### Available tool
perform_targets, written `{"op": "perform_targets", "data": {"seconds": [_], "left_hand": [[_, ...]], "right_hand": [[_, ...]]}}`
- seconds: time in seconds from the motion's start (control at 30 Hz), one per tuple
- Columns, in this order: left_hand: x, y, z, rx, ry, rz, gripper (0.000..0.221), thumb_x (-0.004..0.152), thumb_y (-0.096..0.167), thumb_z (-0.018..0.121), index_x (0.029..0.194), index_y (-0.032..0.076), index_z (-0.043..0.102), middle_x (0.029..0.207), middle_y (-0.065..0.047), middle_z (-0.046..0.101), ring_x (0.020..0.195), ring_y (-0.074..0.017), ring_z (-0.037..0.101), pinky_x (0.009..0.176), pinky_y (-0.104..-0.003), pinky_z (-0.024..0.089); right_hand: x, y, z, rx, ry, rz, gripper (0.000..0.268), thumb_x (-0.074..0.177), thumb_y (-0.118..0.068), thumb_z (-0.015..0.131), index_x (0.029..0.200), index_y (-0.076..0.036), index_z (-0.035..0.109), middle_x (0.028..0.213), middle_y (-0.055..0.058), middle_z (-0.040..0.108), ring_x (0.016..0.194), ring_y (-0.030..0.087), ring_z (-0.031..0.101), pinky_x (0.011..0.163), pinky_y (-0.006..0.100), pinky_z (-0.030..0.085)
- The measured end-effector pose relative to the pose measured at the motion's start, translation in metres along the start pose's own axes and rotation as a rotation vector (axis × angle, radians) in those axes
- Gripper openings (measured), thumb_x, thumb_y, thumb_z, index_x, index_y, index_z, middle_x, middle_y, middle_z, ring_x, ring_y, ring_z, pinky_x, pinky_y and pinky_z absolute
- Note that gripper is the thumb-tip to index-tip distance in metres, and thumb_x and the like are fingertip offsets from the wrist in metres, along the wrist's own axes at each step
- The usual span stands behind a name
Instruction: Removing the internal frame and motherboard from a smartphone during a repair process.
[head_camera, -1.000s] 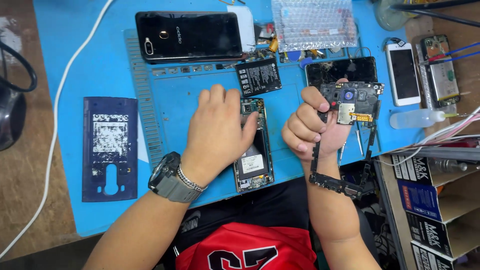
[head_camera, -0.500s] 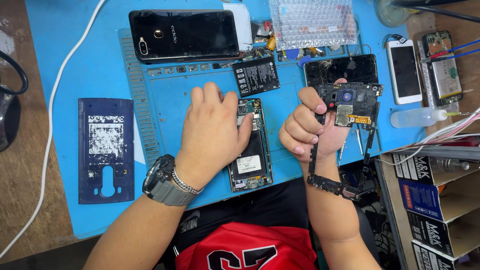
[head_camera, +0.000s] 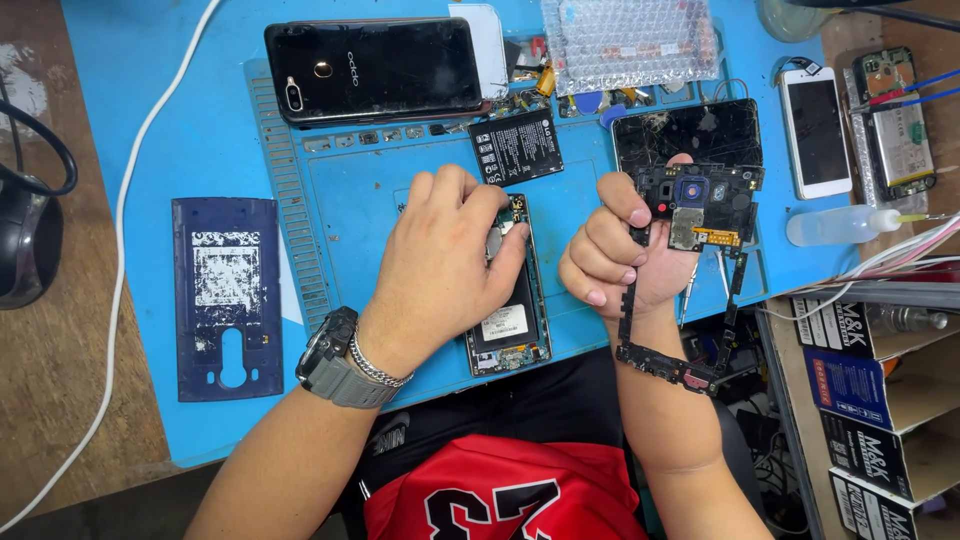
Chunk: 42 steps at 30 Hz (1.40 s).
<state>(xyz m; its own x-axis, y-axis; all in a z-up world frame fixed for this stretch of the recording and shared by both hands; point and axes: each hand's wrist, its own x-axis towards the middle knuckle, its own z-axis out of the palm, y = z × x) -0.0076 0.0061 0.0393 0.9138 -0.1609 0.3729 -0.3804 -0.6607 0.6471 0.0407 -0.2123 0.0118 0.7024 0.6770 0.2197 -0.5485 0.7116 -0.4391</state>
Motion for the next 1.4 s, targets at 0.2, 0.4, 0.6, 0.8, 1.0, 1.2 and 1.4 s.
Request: {"op": "perform_targets", "data": {"seconds": [0.2, 0.4, 0.6, 0.8, 1.0, 1.2, 1.4], "left_hand": [[0.002, 0.007, -0.001, -0.153, 0.082, 0.064, 0.016, 0.096, 0.018, 0.063, 0.095, 0.003, 0.068, 0.081, -0.002, 0.041, 0.078, -0.0245, 0.051, 0.071, -0.041, 0.048], [0.003, 0.016, -0.008, -0.645, 0.016, 0.039, 0.011, 0.093, 0.015, 0.066, 0.086, 0.007, 0.07, 0.075, -0.007, 0.058, 0.066, -0.0264, 0.06, 0.063, -0.038, 0.051], [0.0, 0.009, -0.004, -1.023, -0.156, -0.07, 0.014, 0.093, 0.017, 0.066, 0.083, 0.009, 0.071, 0.066, 0.001, 0.055, 0.062, -0.0055, 0.05, 0.058, -0.026, 0.047], [-0.001, 0.008, -0.006, -0.959, -0.143, -0.134, 0.008, 0.088, 0.01, 0.068, 0.082, 0.007, 0.072, 0.064, 0.0, 0.054, 0.058, -0.0063, 0.054, 0.054, -0.024, 0.047], [0.0, 0.005, -0.007, -0.914, -0.167, -0.2, 0.006, 0.086, 0.009, 0.068, 0.082, 0.005, 0.072, 0.062, -0.002, 0.051, 0.055, -0.0074, 0.053, 0.053, -0.024, 0.046], [-0.002, -0.01, 0.01, -0.917, -0.128, -0.262, 0.012, 0.094, 0.009, 0.062, 0.088, 0.003, 0.071, 0.061, -0.002, 0.055, 0.058, -0.0064, 0.056, 0.052, -0.023, 0.047], [0.004, -0.024, 0.013, -0.956, 0.08, -0.284, 0.013, 0.101, 0.013, 0.06, 0.095, 0.007, 0.07, 0.063, 0.003, 0.057, 0.065, -0.0003, 0.058, 0.055, -0.019, 0.049]], "right_hand": [[0.0, 0.003, -0.001, 0.001, -0.008, 0.005, 0.045, 0.101, -0.063, 0.043, 0.091, -0.02, 0.044, 0.054, -0.009, 0.034, 0.044, 0.01, 0.039, 0.05, 0.045, 0.053], [-0.003, 0.007, -0.001, -0.114, 0.127, -0.063, 0.054, 0.105, -0.063, 0.028, 0.088, -0.015, 0.048, 0.057, -0.006, 0.037, 0.045, 0.015, 0.047, 0.051, 0.044, 0.054], [0.004, 0.023, 0.01, -0.644, 0.661, -0.404, 0.045, 0.107, -0.049, 0.047, 0.081, -0.012, 0.051, 0.04, 0.007, 0.043, 0.036, 0.021, 0.058, 0.043, 0.046, 0.061], [0.003, 0.022, 0.007, -0.701, 0.809, -0.503, 0.041, 0.105, -0.047, 0.054, 0.085, -0.012, 0.058, 0.042, 0.009, 0.047, 0.036, 0.02, 0.058, 0.045, 0.04, 0.062], [0.001, 0.021, 0.005, -0.685, 0.795, -0.526, 0.042, 0.106, -0.048, 0.052, 0.087, -0.012, 0.06, 0.043, 0.006, 0.046, 0.039, 0.019, 0.057, 0.051, 0.037, 0.063], [0.005, 0.02, 0.015, -0.626, 0.787, -0.457, 0.031, 0.108, -0.037, 0.058, 0.094, -0.01, 0.063, 0.064, 0.012, 0.06, 0.056, 0.022, 0.066, 0.055, 0.037, 0.064], [0.001, 0.028, 0.003, -0.855, 0.698, -0.29, 0.015, 0.102, -0.011, 0.064, 0.107, 0.002, 0.06, 0.082, 0.018, 0.065, 0.072, 0.022, 0.072, 0.067, 0.035, 0.066]]}}
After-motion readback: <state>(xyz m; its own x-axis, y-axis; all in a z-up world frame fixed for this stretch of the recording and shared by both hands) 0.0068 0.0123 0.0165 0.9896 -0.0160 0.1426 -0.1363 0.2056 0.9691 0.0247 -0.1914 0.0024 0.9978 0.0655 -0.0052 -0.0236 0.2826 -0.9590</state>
